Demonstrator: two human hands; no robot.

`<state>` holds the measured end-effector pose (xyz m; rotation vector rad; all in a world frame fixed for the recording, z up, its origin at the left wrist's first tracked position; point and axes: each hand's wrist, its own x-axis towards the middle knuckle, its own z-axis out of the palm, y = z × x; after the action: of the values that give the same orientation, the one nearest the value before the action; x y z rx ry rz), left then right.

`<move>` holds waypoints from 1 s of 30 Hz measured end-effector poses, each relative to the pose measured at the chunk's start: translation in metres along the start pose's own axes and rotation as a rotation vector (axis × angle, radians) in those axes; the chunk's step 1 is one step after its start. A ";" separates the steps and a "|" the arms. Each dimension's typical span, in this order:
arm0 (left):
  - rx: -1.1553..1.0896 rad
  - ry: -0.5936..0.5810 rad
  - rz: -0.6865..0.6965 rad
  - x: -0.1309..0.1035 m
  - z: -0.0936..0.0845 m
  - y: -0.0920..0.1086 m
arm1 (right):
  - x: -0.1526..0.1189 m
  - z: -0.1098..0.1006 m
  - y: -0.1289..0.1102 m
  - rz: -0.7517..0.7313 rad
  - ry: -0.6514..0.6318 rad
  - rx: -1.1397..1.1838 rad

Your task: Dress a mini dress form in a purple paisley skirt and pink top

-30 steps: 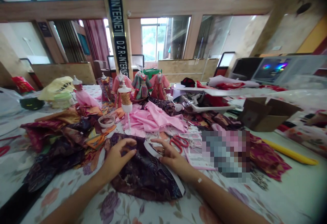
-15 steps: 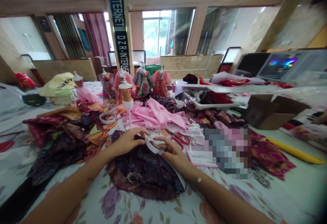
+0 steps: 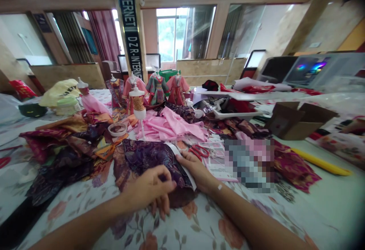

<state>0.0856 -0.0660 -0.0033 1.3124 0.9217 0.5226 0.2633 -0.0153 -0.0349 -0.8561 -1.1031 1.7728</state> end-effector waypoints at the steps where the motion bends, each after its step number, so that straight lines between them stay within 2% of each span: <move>1: -0.089 -0.068 -0.021 -0.003 0.009 -0.005 | 0.000 0.001 0.000 0.007 0.006 0.022; 3: -0.217 -0.071 0.047 -0.004 0.022 -0.014 | 0.000 0.003 0.001 -0.007 0.015 0.037; 6: -0.317 0.026 0.164 0.003 0.033 -0.018 | 0.001 0.004 0.006 -0.119 0.063 -0.060; 10: -0.325 0.281 0.163 0.019 0.039 -0.013 | 0.001 0.005 0.010 -0.346 0.257 -0.327; 12: -0.324 0.414 0.146 0.026 0.040 -0.012 | 0.000 0.005 0.011 -0.373 0.291 -0.354; 16: -0.288 0.550 0.151 0.029 0.034 -0.020 | -0.002 0.006 0.011 -0.218 0.198 -0.203; 21: 0.029 0.777 0.312 0.017 0.008 -0.026 | -0.006 0.011 0.008 -0.010 -0.039 -0.077; 24: 0.103 0.802 0.313 0.012 -0.003 -0.025 | -0.009 0.014 0.005 0.081 -0.126 -0.123; 30: 0.117 0.671 0.295 0.011 -0.004 -0.029 | -0.009 0.014 0.003 -0.031 -0.064 -0.205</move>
<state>0.0841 -0.0613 -0.0340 1.4101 1.3230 1.2006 0.2536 -0.0291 -0.0312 -0.9034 -1.3507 1.6921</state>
